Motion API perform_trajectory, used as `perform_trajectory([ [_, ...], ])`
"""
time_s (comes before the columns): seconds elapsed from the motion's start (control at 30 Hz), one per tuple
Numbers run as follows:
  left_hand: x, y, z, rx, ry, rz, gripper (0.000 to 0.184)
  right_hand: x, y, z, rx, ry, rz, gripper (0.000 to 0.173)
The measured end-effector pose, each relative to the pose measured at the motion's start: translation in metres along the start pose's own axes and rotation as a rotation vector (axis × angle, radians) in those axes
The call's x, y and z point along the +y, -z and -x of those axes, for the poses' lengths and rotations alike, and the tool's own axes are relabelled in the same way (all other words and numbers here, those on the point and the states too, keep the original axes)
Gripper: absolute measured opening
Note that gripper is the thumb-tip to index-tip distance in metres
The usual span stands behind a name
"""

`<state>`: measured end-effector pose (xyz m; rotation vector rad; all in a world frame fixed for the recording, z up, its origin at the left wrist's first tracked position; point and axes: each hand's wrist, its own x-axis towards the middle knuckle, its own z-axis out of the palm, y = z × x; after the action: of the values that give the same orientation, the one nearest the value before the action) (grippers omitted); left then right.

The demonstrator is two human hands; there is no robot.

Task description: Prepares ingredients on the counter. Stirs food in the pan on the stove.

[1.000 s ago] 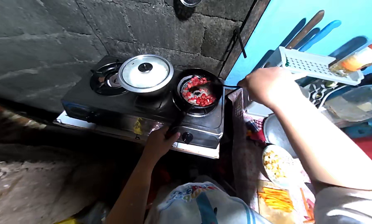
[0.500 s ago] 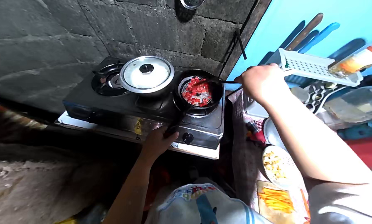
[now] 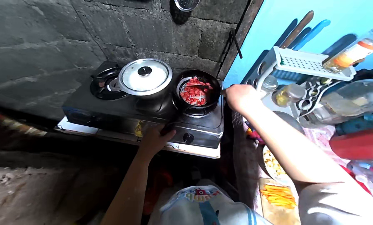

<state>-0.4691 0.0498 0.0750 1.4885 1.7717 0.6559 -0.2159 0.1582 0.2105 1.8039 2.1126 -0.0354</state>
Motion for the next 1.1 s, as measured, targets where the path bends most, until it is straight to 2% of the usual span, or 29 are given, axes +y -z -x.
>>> perform_trajectory([
  [0.13, -0.003, -0.002, 0.001, 0.002, -0.024, -0.003, 0.036, 0.006, 0.018, 0.005, 0.091, 0.003, 0.020, 0.014],
  [0.3, -0.004, -0.003, 0.002, 0.021, -0.019, -0.036, 0.041, -0.016, 0.014, -0.027, 0.060, -0.098, 0.002, 0.020],
  [0.4, -0.003, -0.002, 0.003, 0.025, -0.033, -0.036, 0.041, -0.030, 0.005, -0.026, 0.028, 0.003, 0.037, 0.023],
  [0.5, -0.003, -0.002, 0.004, 0.029, -0.046, -0.038, 0.041, -0.023, 0.018, -0.002, 0.001, 0.047, 0.106, 0.019],
  [0.6, -0.011, -0.005, 0.008, 0.091, -0.090, 0.003, 0.041, 0.003, 0.032, 0.019, 0.143, 0.048, 0.092, 0.013],
  [0.7, -0.021, -0.007, 0.017, 0.219, -0.126, 0.060, 0.043, 0.031, 0.036, 0.039, 0.309, 0.018, -0.043, 0.032],
  [0.8, -0.028, -0.005, 0.034, 0.349, -0.093, 0.139, 0.042, 0.039, 0.000, 0.049, 0.586, 0.057, -0.291, 0.044],
  [0.83, -0.033, -0.004, 0.039, 0.379, -0.078, 0.176, 0.041, 0.034, -0.020, 0.048, 0.613, 0.066, -0.393, 0.046],
  [0.87, -0.038, -0.003, 0.044, 0.400, -0.063, 0.207, 0.038, 0.027, -0.040, 0.046, 0.564, 0.064, -0.469, 0.049],
  [0.93, -0.047, 0.000, 0.052, 0.439, -0.027, 0.222, 0.035, 0.016, -0.067, 0.047, 0.348, -0.037, -0.485, 0.049],
  [0.97, -0.051, 0.003, 0.055, 0.455, -0.017, 0.221, 0.036, 0.013, -0.077, 0.047, 0.336, -0.071, -0.509, 0.047],
  [1.03, -0.059, 0.005, 0.062, 0.493, -0.015, 0.248, 0.035, 0.007, -0.097, 0.048, 0.526, -0.064, -0.634, 0.042],
  [1.07, -0.061, 0.006, 0.066, 0.506, -0.006, 0.272, 0.034, 0.004, -0.102, 0.050, 0.555, -0.058, -0.668, 0.043],
  [1.1, -0.062, 0.007, 0.069, 0.515, 0.026, 0.305, 0.032, 0.002, -0.102, 0.053, 0.470, -0.073, -0.678, 0.043],
])
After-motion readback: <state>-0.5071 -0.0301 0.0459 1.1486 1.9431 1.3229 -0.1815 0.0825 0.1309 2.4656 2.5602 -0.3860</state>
